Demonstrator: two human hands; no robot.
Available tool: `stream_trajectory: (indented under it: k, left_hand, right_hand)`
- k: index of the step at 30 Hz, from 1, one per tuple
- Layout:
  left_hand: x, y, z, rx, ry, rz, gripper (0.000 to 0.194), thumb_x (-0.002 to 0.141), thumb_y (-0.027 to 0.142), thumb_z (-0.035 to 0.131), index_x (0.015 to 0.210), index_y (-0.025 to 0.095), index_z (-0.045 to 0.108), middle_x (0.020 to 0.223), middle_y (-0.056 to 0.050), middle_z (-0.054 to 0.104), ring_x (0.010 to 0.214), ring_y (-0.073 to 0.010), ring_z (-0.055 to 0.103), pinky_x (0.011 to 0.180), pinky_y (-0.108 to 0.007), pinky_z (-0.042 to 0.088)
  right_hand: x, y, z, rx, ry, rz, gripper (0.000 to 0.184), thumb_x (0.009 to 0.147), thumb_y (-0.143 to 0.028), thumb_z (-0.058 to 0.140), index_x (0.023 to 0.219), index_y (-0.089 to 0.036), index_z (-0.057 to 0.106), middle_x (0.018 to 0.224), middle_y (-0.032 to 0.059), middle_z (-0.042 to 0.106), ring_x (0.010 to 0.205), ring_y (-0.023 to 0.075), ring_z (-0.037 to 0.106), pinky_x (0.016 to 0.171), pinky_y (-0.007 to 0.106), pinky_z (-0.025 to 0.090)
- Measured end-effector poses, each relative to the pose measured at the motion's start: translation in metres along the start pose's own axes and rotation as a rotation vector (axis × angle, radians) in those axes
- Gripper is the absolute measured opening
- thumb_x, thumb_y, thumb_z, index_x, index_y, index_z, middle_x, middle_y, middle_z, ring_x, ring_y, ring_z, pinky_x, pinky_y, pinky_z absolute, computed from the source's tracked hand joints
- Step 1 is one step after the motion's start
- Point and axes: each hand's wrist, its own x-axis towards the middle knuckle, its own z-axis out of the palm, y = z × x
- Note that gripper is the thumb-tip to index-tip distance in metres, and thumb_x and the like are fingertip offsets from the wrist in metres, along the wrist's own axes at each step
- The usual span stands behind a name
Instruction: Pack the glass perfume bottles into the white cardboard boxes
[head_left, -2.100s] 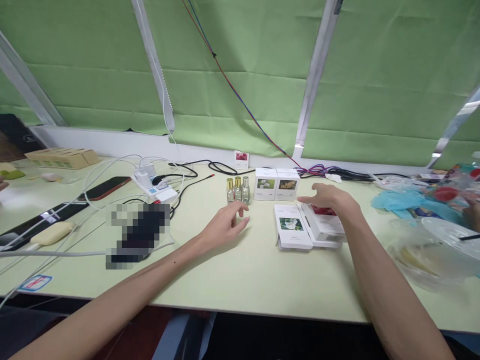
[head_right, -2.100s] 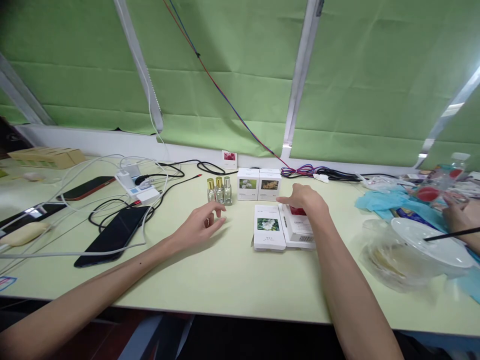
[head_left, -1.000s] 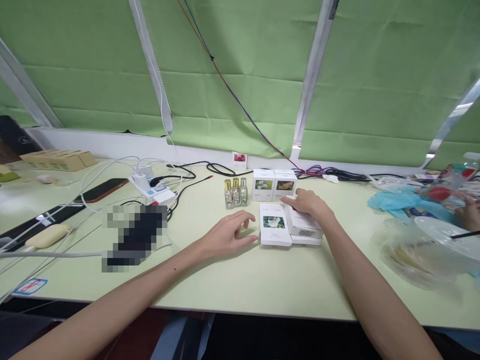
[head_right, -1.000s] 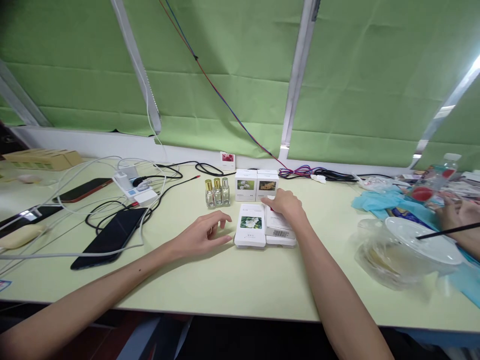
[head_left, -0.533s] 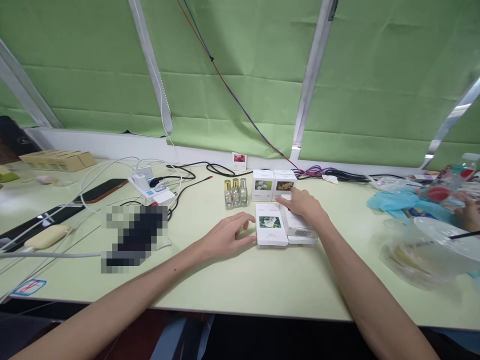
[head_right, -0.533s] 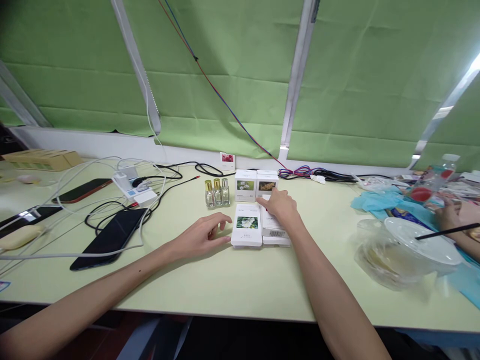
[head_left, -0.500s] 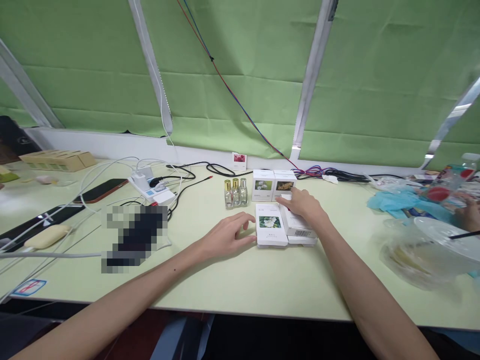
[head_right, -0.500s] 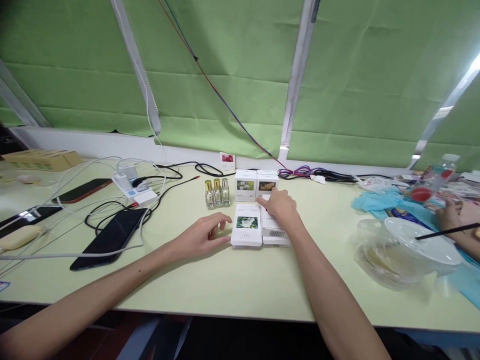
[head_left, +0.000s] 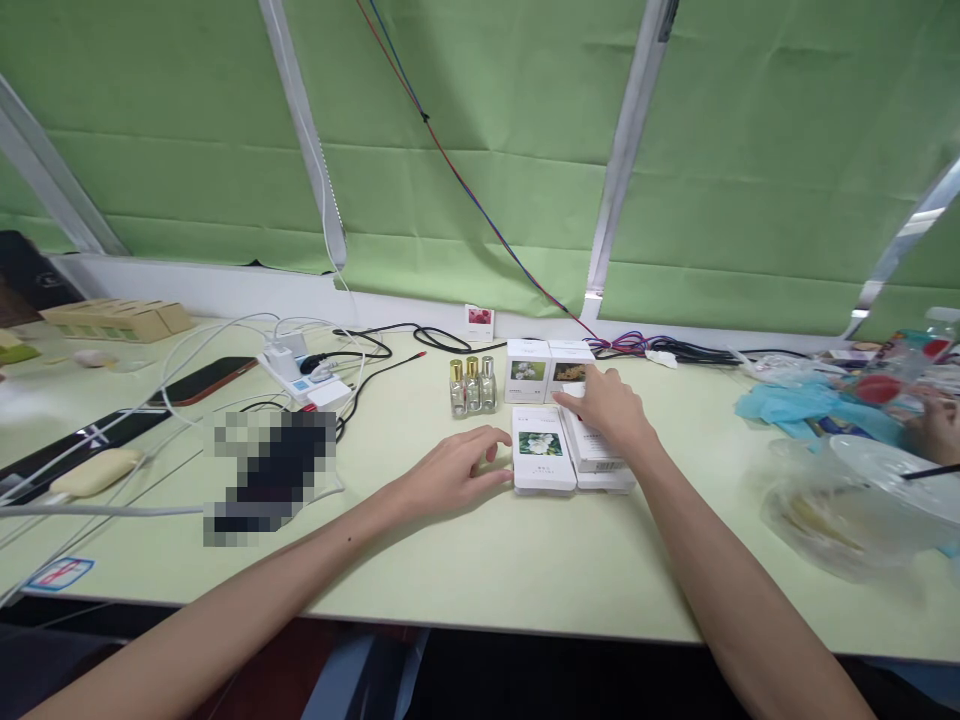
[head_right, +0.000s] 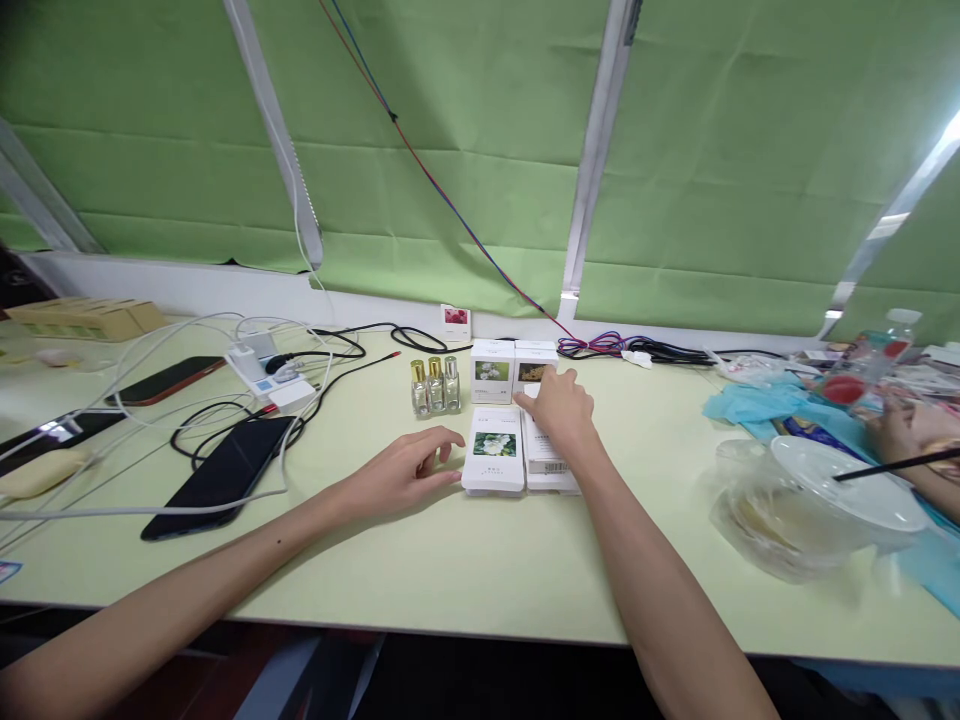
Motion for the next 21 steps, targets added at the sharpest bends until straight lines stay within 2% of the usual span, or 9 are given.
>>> stream_trajectory:
  k: [7,12,21]
  left_hand:
    - [0.000,-0.001,-0.004,-0.008,-0.052,0.019,0.031,0.095,0.043,0.060,0.119,0.024,0.064,0.090,-0.003,0.065,0.073,-0.0171,0.059,0.064,-0.028,0.042]
    - [-0.002,0.003,-0.008,-0.003,-0.097,0.024,0.033,0.092,0.044,0.063,0.119,0.025,0.063,0.086,-0.001,0.063,0.073,-0.0169,0.058,0.063,-0.027,0.042]
    - [-0.004,0.008,-0.009,-0.015,-0.118,0.042,0.034,0.087,0.042,0.067,0.115,0.025,0.061,0.091,0.000,0.064,0.068,-0.0150,0.055,0.062,-0.027,0.042]
  right_hand:
    - [-0.003,-0.004,0.002,0.027,0.084,-0.046,0.049,0.094,-0.054,0.058,0.126,-0.017,0.056,0.121,0.0169,0.060,0.108,0.0355,0.067,0.085,0.041,0.050]
    - [-0.007,-0.008,0.000,0.043,0.113,-0.156,0.043,0.095,-0.053,0.055,0.120,-0.018,0.059,0.121,0.0156,0.060,0.104,0.0332,0.067,0.082,0.038,0.050]
    - [-0.009,-0.010,0.001,0.106,0.168,-0.303,0.046,0.095,-0.055,0.055,0.125,-0.020,0.059,0.125,0.0138,0.060,0.104,0.0290,0.066,0.083,0.034,0.048]
